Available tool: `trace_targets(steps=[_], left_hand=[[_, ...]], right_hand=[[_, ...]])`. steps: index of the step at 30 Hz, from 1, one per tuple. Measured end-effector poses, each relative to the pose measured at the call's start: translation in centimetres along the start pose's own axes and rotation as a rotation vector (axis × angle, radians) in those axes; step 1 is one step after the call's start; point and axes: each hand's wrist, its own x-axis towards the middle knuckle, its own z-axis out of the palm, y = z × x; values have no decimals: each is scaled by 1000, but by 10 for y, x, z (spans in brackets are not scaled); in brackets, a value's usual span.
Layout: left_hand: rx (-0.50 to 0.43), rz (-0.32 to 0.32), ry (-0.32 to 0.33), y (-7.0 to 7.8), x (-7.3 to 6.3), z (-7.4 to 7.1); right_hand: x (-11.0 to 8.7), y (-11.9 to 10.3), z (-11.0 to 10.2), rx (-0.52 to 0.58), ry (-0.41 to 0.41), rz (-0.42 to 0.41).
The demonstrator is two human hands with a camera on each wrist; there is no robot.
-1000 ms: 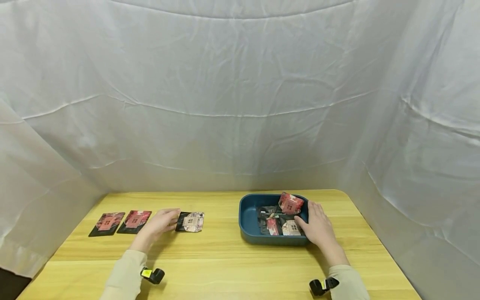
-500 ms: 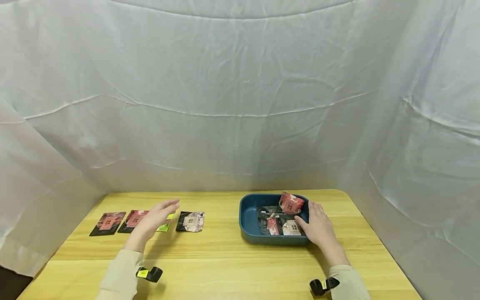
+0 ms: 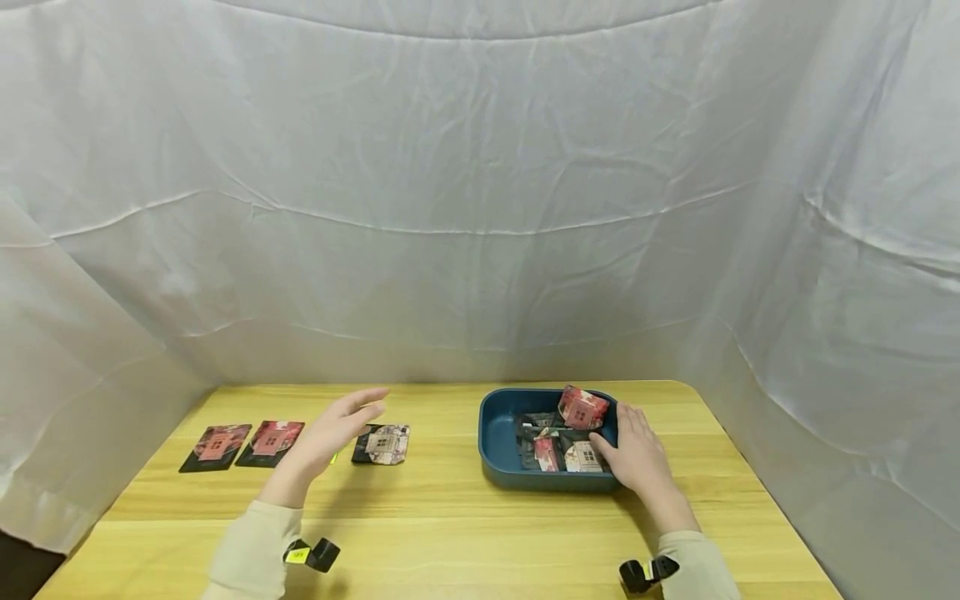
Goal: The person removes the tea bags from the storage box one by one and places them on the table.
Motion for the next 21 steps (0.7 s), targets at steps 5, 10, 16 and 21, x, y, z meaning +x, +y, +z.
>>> trace_targets(steps=[5,10,16,21], left_hand=[[-51,30,-31,10,5,14],[-85,76,-104,20,13,34],[-93,108,-189,30,28,66],[-160,99,-239,35,44,97]], right_hand=[[0,0,1,4,0,0],[0,1,1,3,-3,4],[1,2,1,3,3,2],[1,2,1,0,9,-1]])
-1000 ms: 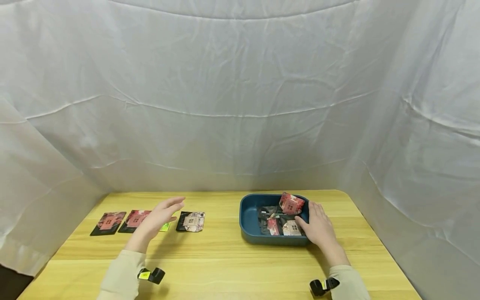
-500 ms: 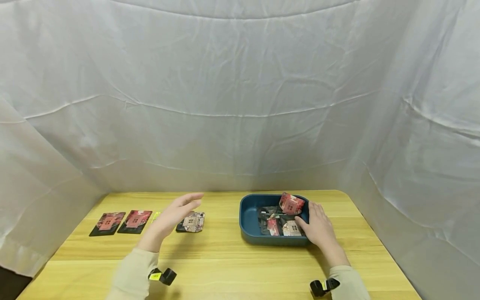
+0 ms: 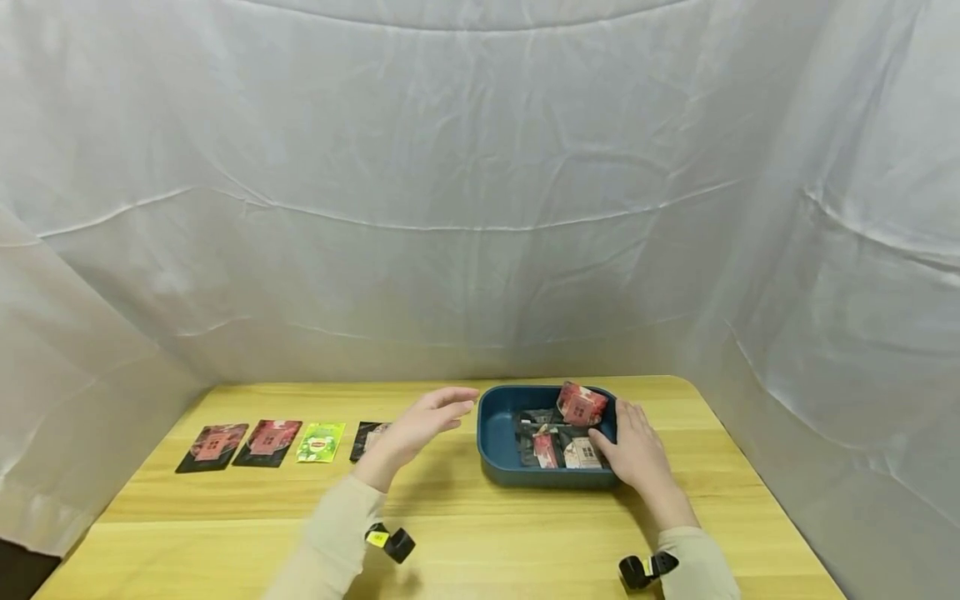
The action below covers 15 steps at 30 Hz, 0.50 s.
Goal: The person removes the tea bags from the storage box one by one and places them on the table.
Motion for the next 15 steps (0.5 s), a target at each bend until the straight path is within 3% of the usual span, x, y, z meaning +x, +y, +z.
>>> trace_targets(steps=[9,15], left_hand=[[-202,-77,-59,-11,37,51],[-219,-85,-74,-17,48,80]], right_hand=[[-1,-3,-2,-1,-4,0],[0,-3,-3,7,-13,8]])
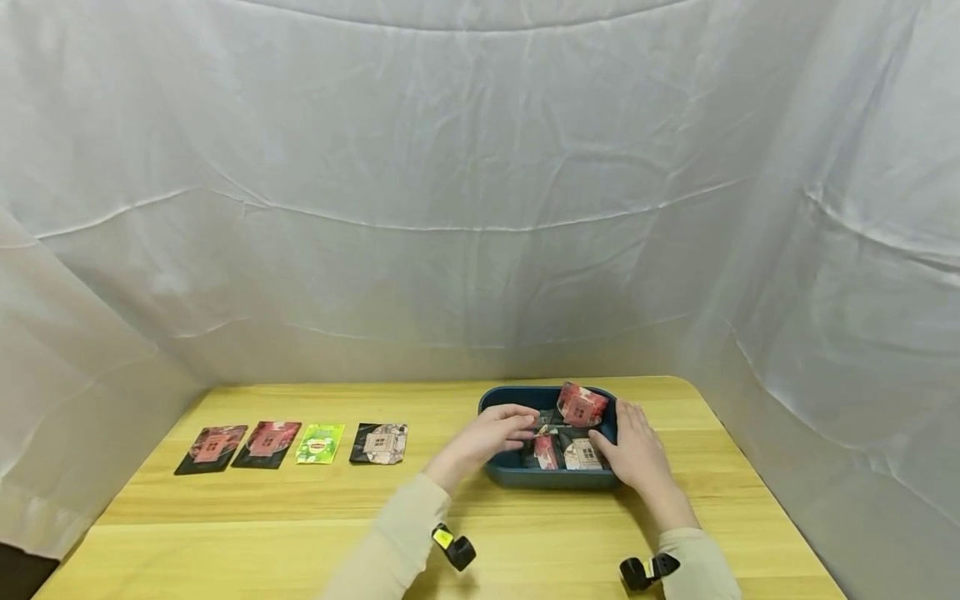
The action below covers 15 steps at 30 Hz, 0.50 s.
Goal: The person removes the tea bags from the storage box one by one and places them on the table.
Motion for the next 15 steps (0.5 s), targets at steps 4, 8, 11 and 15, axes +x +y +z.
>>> trace_targets(steps=[4,8,11,15], left_hand=[[56,-26,-2,-1,6,11],[74,-67,-11,-1,10,20],[76,-88,-13,-4,14,24],[74,-109,0,-7,19,29]], right_hand=[[1,0,0,6,-8,4],[1,0,0,5,-10,5],[1,1,0,4,-12,8],[1,1,1,5,-10,10]])
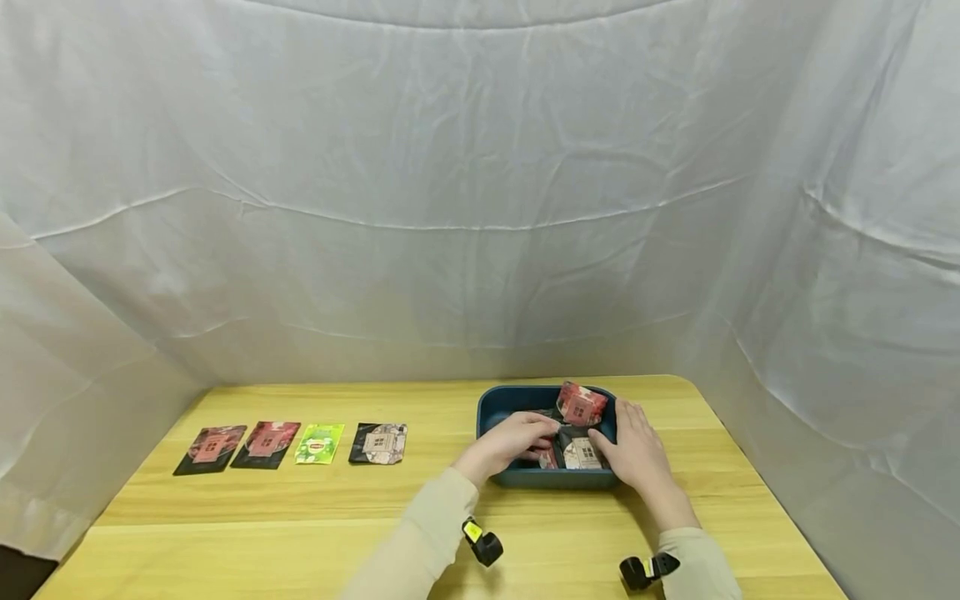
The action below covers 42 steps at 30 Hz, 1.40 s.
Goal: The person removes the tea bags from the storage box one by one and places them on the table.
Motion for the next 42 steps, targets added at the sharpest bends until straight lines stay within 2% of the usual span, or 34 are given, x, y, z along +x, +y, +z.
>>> trace_targets(steps=[9,14,18,27,34,42], left_hand=[[-18,-57,36,-1,7,9],[-4,-60,56,-2,8,10],[-36,-34,78,-2,7,10],[-209,69,63,5,-3,1],[-361,78,70,13,-13,-13],[-518,108,83,12,-27,-39]], right_hand=[[0,0,0,0,1,-6],[0,0,0,0,4,-6],[0,0,0,-3,11,-11],[2,1,0,-5,19,-24],[3,2,0,-6,18,-29],[1,-1,-1,-11,21,-29]])
